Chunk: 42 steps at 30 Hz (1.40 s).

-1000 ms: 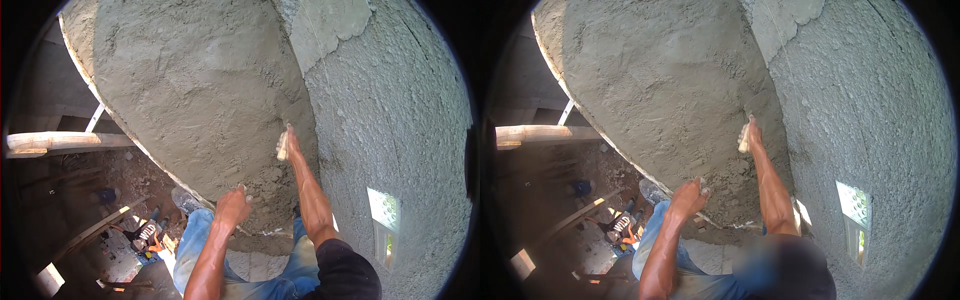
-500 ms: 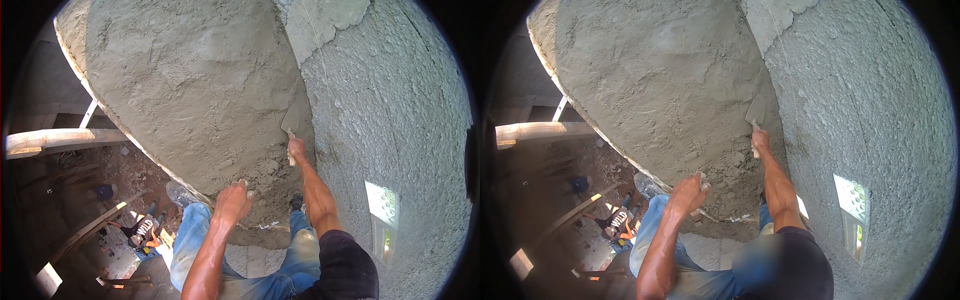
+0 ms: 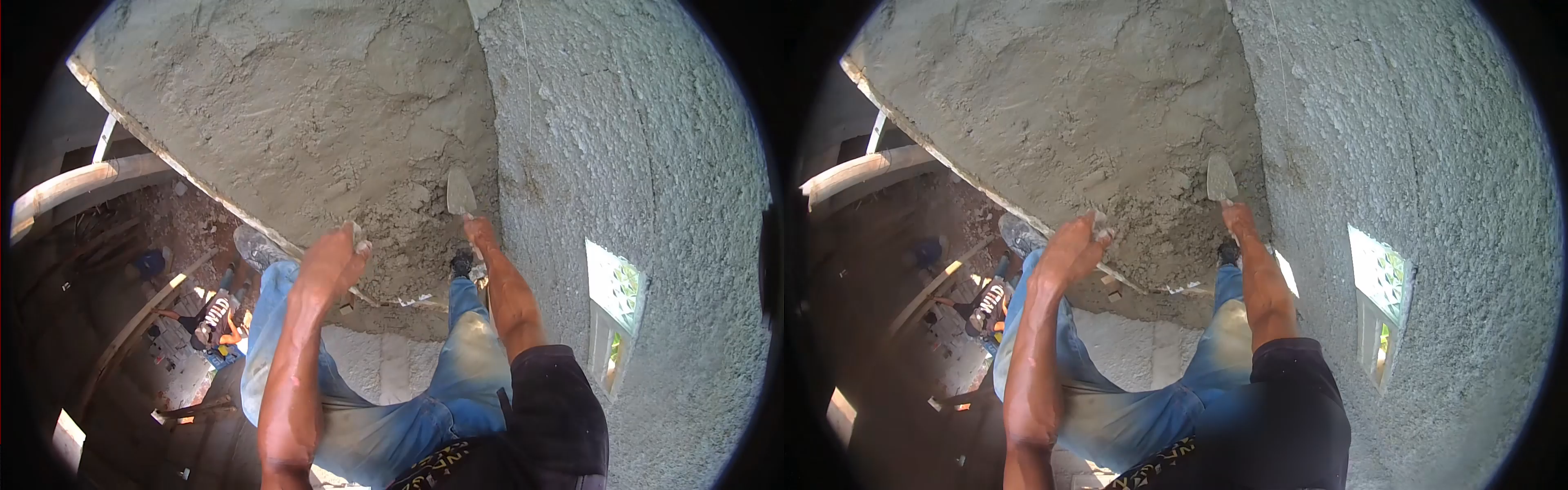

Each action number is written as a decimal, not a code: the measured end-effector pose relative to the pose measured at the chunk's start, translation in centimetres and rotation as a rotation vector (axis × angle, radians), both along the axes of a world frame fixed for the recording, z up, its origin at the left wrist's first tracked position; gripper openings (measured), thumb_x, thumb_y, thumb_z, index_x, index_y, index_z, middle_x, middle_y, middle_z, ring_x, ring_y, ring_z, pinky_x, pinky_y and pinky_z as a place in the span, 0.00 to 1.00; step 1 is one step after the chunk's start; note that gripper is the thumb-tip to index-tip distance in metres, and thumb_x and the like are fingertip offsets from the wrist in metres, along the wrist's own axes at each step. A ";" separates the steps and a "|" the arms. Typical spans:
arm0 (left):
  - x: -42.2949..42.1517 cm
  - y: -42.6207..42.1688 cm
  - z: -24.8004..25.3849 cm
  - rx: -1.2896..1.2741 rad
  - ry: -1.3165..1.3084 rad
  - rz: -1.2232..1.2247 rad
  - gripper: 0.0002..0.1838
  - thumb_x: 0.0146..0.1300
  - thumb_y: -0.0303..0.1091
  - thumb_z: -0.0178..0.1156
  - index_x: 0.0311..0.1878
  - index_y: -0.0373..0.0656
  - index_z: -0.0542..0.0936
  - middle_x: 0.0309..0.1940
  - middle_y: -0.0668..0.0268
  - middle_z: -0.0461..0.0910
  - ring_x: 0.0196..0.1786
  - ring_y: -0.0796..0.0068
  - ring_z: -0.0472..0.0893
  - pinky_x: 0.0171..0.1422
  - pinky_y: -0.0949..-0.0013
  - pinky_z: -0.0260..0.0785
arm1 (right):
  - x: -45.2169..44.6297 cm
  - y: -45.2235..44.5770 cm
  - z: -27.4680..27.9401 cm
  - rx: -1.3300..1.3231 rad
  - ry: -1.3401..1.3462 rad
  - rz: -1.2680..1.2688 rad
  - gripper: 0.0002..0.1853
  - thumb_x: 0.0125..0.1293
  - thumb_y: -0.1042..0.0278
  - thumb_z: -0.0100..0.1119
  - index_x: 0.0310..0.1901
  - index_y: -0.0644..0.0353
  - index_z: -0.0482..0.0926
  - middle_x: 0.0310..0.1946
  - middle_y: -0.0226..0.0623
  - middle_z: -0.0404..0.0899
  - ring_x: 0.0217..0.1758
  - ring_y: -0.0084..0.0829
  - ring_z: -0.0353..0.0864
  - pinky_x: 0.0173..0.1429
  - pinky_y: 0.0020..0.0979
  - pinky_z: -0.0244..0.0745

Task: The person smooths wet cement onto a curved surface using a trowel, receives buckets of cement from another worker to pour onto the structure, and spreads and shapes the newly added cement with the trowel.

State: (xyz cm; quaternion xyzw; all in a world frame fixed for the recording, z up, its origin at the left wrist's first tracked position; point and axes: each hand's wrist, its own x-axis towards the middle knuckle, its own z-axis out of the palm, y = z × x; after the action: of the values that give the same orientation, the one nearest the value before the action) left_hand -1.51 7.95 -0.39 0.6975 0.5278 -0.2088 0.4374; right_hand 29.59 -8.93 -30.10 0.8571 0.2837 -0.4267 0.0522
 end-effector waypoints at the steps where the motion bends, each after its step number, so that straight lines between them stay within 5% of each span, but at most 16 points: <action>1: -0.4 0.4 0.4 -0.016 0.039 -0.006 0.24 0.64 0.41 0.56 0.55 0.29 0.72 0.46 0.38 0.78 0.54 0.43 0.76 0.58 0.51 0.67 | 1.1 -0.4 0.9 -0.042 0.044 0.015 0.30 0.64 0.42 0.49 0.46 0.66 0.81 0.49 0.60 0.77 0.57 0.54 0.75 0.60 0.43 0.69; 2: -0.5 0.7 1.1 -0.009 0.056 0.043 0.24 0.64 0.40 0.55 0.55 0.30 0.73 0.46 0.39 0.78 0.54 0.44 0.77 0.58 0.52 0.67 | 2.9 -2.0 0.8 0.076 -0.022 0.184 0.30 0.62 0.41 0.53 0.44 0.66 0.81 0.47 0.61 0.78 0.54 0.55 0.77 0.58 0.44 0.71; 4: -0.9 0.9 1.6 0.072 0.034 0.110 0.23 0.65 0.40 0.55 0.56 0.32 0.73 0.47 0.41 0.79 0.55 0.45 0.77 0.59 0.55 0.67 | 3.7 -0.4 9.0 0.064 -0.034 0.178 0.28 0.60 0.44 0.58 0.43 0.66 0.81 0.42 0.60 0.80 0.49 0.56 0.79 0.53 0.45 0.73; 6: -1.1 0.1 2.5 0.115 0.022 0.144 0.22 0.65 0.41 0.54 0.56 0.34 0.73 0.49 0.43 0.79 0.56 0.46 0.77 0.60 0.56 0.67 | 7.6 -3.6 7.8 0.129 -0.094 0.250 0.25 0.57 0.47 0.62 0.41 0.67 0.81 0.37 0.59 0.81 0.45 0.57 0.80 0.49 0.46 0.74; 12: -2.9 -3.1 5.6 0.283 -0.077 0.461 0.23 0.67 0.45 0.53 0.58 0.38 0.75 0.52 0.49 0.79 0.57 0.56 0.77 0.62 0.61 0.66 | 10.5 -6.6 16.8 0.156 -0.048 0.257 0.23 0.56 0.52 0.64 0.37 0.70 0.80 0.32 0.59 0.81 0.42 0.57 0.81 0.48 0.47 0.73; 17: -6.8 -11.3 10.5 0.547 -0.015 0.934 0.21 0.67 0.44 0.55 0.58 0.42 0.76 0.50 0.55 0.80 0.55 0.66 0.78 0.59 0.65 0.68 | 11.9 -9.2 19.2 0.140 -0.010 0.251 0.23 0.55 0.54 0.64 0.33 0.73 0.80 0.29 0.58 0.81 0.38 0.51 0.83 0.45 0.44 0.73; 19: -10.6 -16.9 10.9 0.737 0.099 0.929 0.21 0.67 0.43 0.55 0.58 0.42 0.76 0.53 0.57 0.79 0.56 0.65 0.77 0.62 0.63 0.65 | 12.2 -10.0 19.6 0.110 0.006 0.282 0.23 0.56 0.54 0.64 0.37 0.72 0.80 0.32 0.57 0.81 0.40 0.50 0.83 0.46 0.44 0.72; 20: -11.9 -20.0 11.7 0.790 0.117 0.990 0.18 0.66 0.37 0.56 0.57 0.43 0.76 0.47 0.59 0.80 0.45 0.71 0.79 0.51 0.70 0.71 | 12.4 -9.8 20.1 0.054 0.016 0.297 0.23 0.57 0.55 0.64 0.41 0.71 0.80 0.35 0.57 0.81 0.41 0.50 0.82 0.46 0.44 0.71; 21: -12.5 -23.3 13.5 0.838 0.030 1.003 0.16 0.65 0.32 0.57 0.55 0.41 0.77 0.47 0.59 0.80 0.46 0.68 0.80 0.53 0.68 0.71 | 12.5 -9.8 20.4 0.055 0.032 0.306 0.23 0.56 0.55 0.64 0.41 0.72 0.80 0.35 0.58 0.81 0.42 0.49 0.83 0.46 0.44 0.71; 25: -12.1 -32.0 23.6 1.275 0.581 0.871 0.16 0.65 0.29 0.58 0.55 0.37 0.75 0.56 0.59 0.76 0.60 0.65 0.74 0.66 0.63 0.63 | 13.0 -10.7 21.7 0.177 0.037 0.387 0.23 0.56 0.56 0.64 0.41 0.72 0.79 0.34 0.59 0.81 0.41 0.51 0.82 0.46 0.44 0.72; 31: -16.3 -43.5 44.9 1.892 1.453 0.501 0.23 0.62 0.37 0.63 0.59 0.39 0.73 0.63 0.50 0.68 0.64 0.52 0.68 0.66 0.55 0.60 | 13.8 -10.5 20.3 0.324 0.107 0.586 0.22 0.53 0.56 0.65 0.38 0.71 0.81 0.31 0.56 0.82 0.38 0.52 0.82 0.45 0.46 0.72; 35: -21.8 -53.6 55.1 1.923 1.849 0.369 0.33 0.61 0.53 0.60 0.59 0.36 0.72 0.60 0.41 0.67 0.64 0.48 0.68 0.67 0.51 0.59 | 13.7 -9.7 20.0 0.397 0.094 0.696 0.23 0.54 0.53 0.63 0.37 0.71 0.81 0.30 0.55 0.82 0.36 0.50 0.82 0.45 0.47 0.71; 38: -26.7 -62.1 60.4 1.556 2.194 0.605 0.39 0.61 0.63 0.54 0.55 0.31 0.75 0.52 0.38 0.74 0.60 0.46 0.73 0.64 0.53 0.63 | 13.8 -9.5 20.7 0.376 0.080 0.726 0.24 0.55 0.52 0.63 0.37 0.71 0.81 0.29 0.54 0.81 0.34 0.49 0.81 0.44 0.46 0.71; 41: -30.5 -67.8 61.4 1.348 2.159 0.926 0.42 0.62 0.69 0.47 0.49 0.29 0.78 0.45 0.37 0.78 0.56 0.48 0.77 0.62 0.53 0.65 | 13.8 -9.4 21.5 0.384 0.070 0.763 0.24 0.56 0.51 0.62 0.37 0.71 0.81 0.28 0.51 0.81 0.33 0.48 0.80 0.42 0.45 0.70; 42: -31.7 -69.6 61.3 1.408 2.172 0.831 0.42 0.62 0.69 0.46 0.49 0.30 0.78 0.44 0.38 0.78 0.56 0.48 0.77 0.62 0.53 0.65 | 13.4 -9.6 21.9 0.404 0.062 0.774 0.24 0.56 0.51 0.62 0.36 0.71 0.81 0.27 0.50 0.81 0.32 0.46 0.79 0.41 0.45 0.70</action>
State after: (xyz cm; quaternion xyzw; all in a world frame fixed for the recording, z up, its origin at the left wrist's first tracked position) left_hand -33.19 -61.64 60.88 0.0472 0.7668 -0.1908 -0.6111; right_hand 43.04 -18.53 -8.19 0.6672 0.6634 -0.3373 0.0310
